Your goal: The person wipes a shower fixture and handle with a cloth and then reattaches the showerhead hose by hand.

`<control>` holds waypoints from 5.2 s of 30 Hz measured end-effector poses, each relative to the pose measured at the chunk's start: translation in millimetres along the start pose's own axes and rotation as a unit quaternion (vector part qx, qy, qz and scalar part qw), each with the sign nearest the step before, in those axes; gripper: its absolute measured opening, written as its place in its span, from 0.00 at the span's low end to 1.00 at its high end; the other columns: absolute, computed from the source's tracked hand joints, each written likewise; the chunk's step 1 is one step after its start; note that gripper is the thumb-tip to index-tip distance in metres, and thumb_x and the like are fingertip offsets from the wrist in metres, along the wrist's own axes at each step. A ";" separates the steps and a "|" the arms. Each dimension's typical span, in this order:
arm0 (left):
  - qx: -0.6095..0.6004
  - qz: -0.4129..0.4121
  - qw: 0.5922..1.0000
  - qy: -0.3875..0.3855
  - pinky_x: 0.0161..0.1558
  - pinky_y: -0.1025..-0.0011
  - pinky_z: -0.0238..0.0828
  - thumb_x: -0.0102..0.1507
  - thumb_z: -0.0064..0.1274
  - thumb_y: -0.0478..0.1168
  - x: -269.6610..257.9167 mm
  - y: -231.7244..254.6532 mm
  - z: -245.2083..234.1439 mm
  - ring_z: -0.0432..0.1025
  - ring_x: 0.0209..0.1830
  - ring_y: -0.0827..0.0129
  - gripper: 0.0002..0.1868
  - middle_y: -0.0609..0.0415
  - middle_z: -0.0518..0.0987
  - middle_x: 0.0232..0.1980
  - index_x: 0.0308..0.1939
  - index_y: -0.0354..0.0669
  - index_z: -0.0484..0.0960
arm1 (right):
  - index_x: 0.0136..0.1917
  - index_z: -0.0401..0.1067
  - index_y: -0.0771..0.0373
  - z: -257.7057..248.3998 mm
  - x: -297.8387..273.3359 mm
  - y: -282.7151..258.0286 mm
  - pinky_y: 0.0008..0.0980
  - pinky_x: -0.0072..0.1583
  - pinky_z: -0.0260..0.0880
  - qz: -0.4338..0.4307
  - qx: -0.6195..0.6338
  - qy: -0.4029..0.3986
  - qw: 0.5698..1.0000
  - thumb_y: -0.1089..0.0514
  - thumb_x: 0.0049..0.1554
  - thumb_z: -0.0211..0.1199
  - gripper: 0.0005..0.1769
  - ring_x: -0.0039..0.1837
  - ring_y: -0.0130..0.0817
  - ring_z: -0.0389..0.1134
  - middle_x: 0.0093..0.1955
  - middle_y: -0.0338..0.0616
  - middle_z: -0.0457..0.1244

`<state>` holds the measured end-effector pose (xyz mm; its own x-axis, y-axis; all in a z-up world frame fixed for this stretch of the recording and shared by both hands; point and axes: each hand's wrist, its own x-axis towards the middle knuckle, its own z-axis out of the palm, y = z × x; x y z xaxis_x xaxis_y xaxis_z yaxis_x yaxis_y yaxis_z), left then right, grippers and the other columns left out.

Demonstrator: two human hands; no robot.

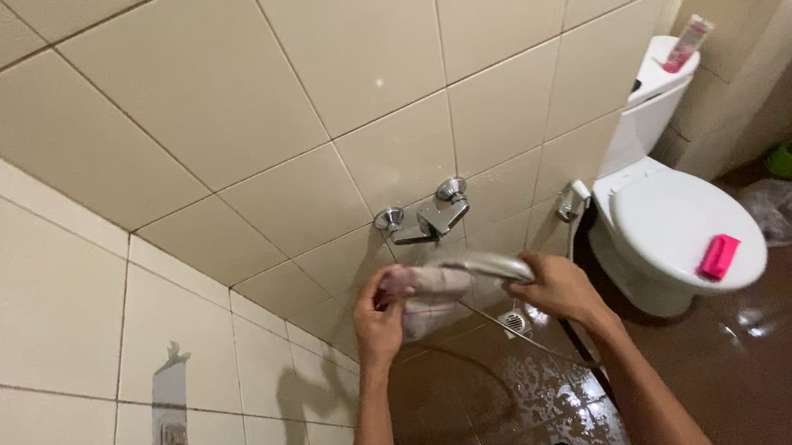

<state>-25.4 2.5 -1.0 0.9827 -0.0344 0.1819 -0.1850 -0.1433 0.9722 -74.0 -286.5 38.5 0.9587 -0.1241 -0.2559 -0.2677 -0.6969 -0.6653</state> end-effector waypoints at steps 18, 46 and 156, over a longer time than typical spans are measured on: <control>-0.289 -0.131 0.895 0.315 0.70 0.50 0.62 0.64 0.60 0.46 46.7 -30.4 15.0 0.64 0.69 0.56 0.32 0.49 0.68 0.64 0.66 0.45 0.61 | 0.45 0.74 0.66 17.8 30.0 -7.3 0.28 0.35 0.60 -0.029 0.296 0.208 0.932 0.57 0.52 0.70 0.12 0.32 0.24 0.60 0.31 0.38 0.62; 0.607 0.187 0.768 -0.078 0.76 0.37 0.54 0.59 0.66 0.47 137.1 -135.3 61.3 0.63 0.70 0.39 0.28 0.43 0.75 0.67 0.60 0.43 0.76 | 0.50 0.76 0.67 25.0 74.9 -12.8 0.28 0.38 0.62 0.011 0.270 0.224 0.937 0.55 0.51 0.72 0.16 0.35 0.24 0.61 0.33 0.38 0.63; 0.584 0.196 0.787 -0.029 0.66 0.36 0.61 0.60 0.59 0.32 149.6 -151.9 54.1 0.61 0.72 0.48 0.15 0.42 0.70 0.69 0.51 0.45 0.85 | 0.52 0.76 0.66 25.7 100.5 15.8 0.27 0.39 0.63 -0.015 0.254 0.172 0.952 0.54 0.53 0.72 0.18 0.37 0.25 0.63 0.36 0.39 0.65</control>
<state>149.3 -34.4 -129.4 0.8526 -0.3427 0.3944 -0.3879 -0.9209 0.0382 15.6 -291.9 -15.8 0.9181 -0.3938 -0.0449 -0.1673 -0.2823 -0.9446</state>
